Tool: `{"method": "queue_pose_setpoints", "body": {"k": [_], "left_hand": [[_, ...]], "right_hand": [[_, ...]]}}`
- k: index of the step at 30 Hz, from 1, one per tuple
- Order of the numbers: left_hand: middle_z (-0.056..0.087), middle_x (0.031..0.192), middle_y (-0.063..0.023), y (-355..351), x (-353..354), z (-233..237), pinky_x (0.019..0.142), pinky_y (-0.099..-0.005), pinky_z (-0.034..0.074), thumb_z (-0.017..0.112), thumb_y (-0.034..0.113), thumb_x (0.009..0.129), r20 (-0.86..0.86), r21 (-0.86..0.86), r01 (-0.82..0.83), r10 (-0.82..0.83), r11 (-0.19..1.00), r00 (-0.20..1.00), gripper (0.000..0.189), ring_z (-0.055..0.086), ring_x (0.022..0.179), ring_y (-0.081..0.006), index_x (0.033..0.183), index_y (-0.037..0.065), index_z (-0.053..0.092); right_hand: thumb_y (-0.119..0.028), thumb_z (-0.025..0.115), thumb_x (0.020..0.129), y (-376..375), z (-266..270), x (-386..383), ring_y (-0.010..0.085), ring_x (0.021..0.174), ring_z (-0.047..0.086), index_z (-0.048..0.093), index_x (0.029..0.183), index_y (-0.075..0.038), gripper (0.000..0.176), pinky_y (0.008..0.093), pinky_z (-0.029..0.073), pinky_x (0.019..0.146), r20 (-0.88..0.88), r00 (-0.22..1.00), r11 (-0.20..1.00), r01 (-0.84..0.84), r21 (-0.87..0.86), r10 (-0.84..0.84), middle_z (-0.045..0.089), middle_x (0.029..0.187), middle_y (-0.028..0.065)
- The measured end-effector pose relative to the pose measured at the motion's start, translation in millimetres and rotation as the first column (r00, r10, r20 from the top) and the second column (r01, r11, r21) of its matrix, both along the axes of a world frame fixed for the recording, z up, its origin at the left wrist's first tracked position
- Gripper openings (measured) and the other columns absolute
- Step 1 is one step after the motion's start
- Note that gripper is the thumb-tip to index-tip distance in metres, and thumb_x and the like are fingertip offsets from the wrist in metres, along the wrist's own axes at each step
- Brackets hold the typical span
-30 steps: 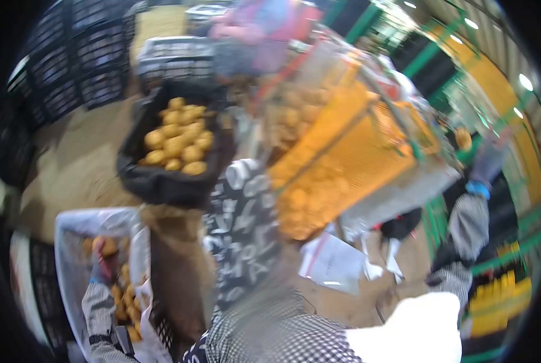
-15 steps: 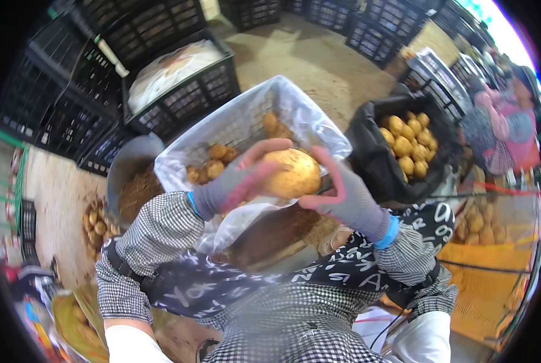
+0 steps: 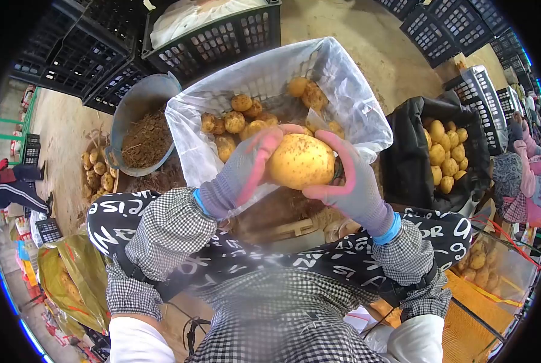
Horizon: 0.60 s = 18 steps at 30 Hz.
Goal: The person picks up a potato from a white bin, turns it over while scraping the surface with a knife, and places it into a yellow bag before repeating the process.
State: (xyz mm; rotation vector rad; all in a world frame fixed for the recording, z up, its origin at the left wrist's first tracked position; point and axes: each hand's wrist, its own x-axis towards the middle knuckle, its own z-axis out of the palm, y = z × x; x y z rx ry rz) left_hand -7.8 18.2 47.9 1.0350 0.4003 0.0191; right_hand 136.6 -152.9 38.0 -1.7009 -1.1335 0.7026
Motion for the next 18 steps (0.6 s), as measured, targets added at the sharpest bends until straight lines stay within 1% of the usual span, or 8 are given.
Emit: {"method": "queue_pose_setpoints", "body": {"k": [2,3,5,8,9,12,15,18], "left_hand": [[0.055,0.127,-0.0102,-3,3,4,0.089,-0.0317,0.054,0.045,0.046,0.101,-0.031,0.052,-0.016,0.018,0.999,0.999,0.058,0.06,0.112,-0.0189,0.141,0.003,0.04],[0.055,0.126,-0.01,-5,5,5,0.088,-0.0309,0.055,0.048,0.047,0.1,-0.044,0.08,-0.024,0.028,0.997,0.999,0.061,0.06,0.11,-0.0186,0.141,0.002,0.04],[0.055,0.126,-0.0101,-5,4,-7,0.082,-0.029,0.056,0.051,0.051,0.098,-0.02,0.144,0.078,-0.076,0.986,0.997,0.068,0.061,0.107,-0.0171,0.143,0.002,0.038],[0.057,0.123,-0.0116,-2,5,-9,0.071,-0.0303,0.058,0.052,0.053,0.096,-0.127,0.229,0.182,-0.156,0.956,0.979,0.071,0.065,0.091,-0.0168,0.144,0.004,0.035],[0.058,0.121,-0.0123,-2,6,-9,0.067,-0.0315,0.059,0.052,0.053,0.096,-0.185,0.251,0.212,-0.168,0.944,0.968,0.071,0.067,0.084,-0.017,0.145,0.005,0.034],[0.059,0.12,-0.0107,1,2,-10,0.072,-0.024,0.055,0.053,0.061,0.092,-0.302,0.148,0.262,-0.209,0.954,0.93,0.078,0.061,0.096,-0.0118,0.139,0.001,0.041],[0.061,0.113,-0.0115,-2,1,-7,0.067,-0.0215,0.054,0.048,0.065,0.093,-0.272,0.146,0.277,-0.23,0.95,0.934,0.078,0.064,0.084,-0.0114,0.136,0.0,0.044],[0.062,0.115,-0.0153,-1,-2,-20,0.062,-0.0309,0.058,0.052,0.064,0.091,-0.11,0.163,0.223,-0.207,0.961,0.972,0.083,0.067,0.075,-0.0191,0.144,0.003,0.035]], "right_hand": [[-0.036,0.081,0.077,-2,-22,4,0.0234,0.109,0.06,0.044,0.139,-0.002,0.08,0.0309,0.051,0.089,-0.193,0.981,0.998,0.024,0.065,-0.011,0.057,0.123,0.0154],[-0.042,0.074,0.082,-5,-19,7,0.0218,0.1,0.061,0.045,0.138,-0.002,0.074,0.0289,0.052,0.081,-0.34,0.94,0.999,0.033,-0.012,-0.036,0.058,0.119,0.0152],[-0.053,0.058,0.093,-8,-10,8,0.0185,0.083,0.065,0.047,0.135,-0.001,0.068,0.0248,0.055,0.064,-0.602,0.79,0.986,0.02,-0.165,-0.117,0.061,0.112,0.0146],[-0.06,0.037,0.099,-10,-13,21,0.0158,0.062,0.061,0.049,0.131,-0.002,0.068,0.024,0.05,0.047,-0.78,0.588,0.936,-0.106,-0.336,-0.214,0.064,0.102,0.0134],[-0.061,0.032,0.1,-12,-14,20,0.0179,0.06,0.063,0.048,0.129,-0.003,0.067,0.0258,0.053,0.048,-0.774,0.598,0.94,-0.095,-0.327,-0.209,0.065,0.103,0.0128],[-0.058,0.031,0.101,-9,-10,8,0.0201,0.072,0.068,0.045,0.133,-0.002,0.066,0.0288,0.057,0.054,-0.73,0.624,0.955,0.096,-0.281,-0.278,0.064,0.109,0.0129],[-0.056,0.029,0.102,-11,-10,8,0.0234,0.086,0.069,0.041,0.137,-0.002,0.065,0.0332,0.06,0.063,-0.766,0.572,0.955,0.146,-0.258,-0.294,0.063,0.116,0.0138],[-0.053,0.028,0.103,-14,-14,6,0.0251,0.093,0.068,0.039,0.14,-0.001,0.064,0.0366,0.061,0.071,-0.809,0.513,0.958,0.163,-0.237,-0.287,0.061,0.119,0.0148]]}}
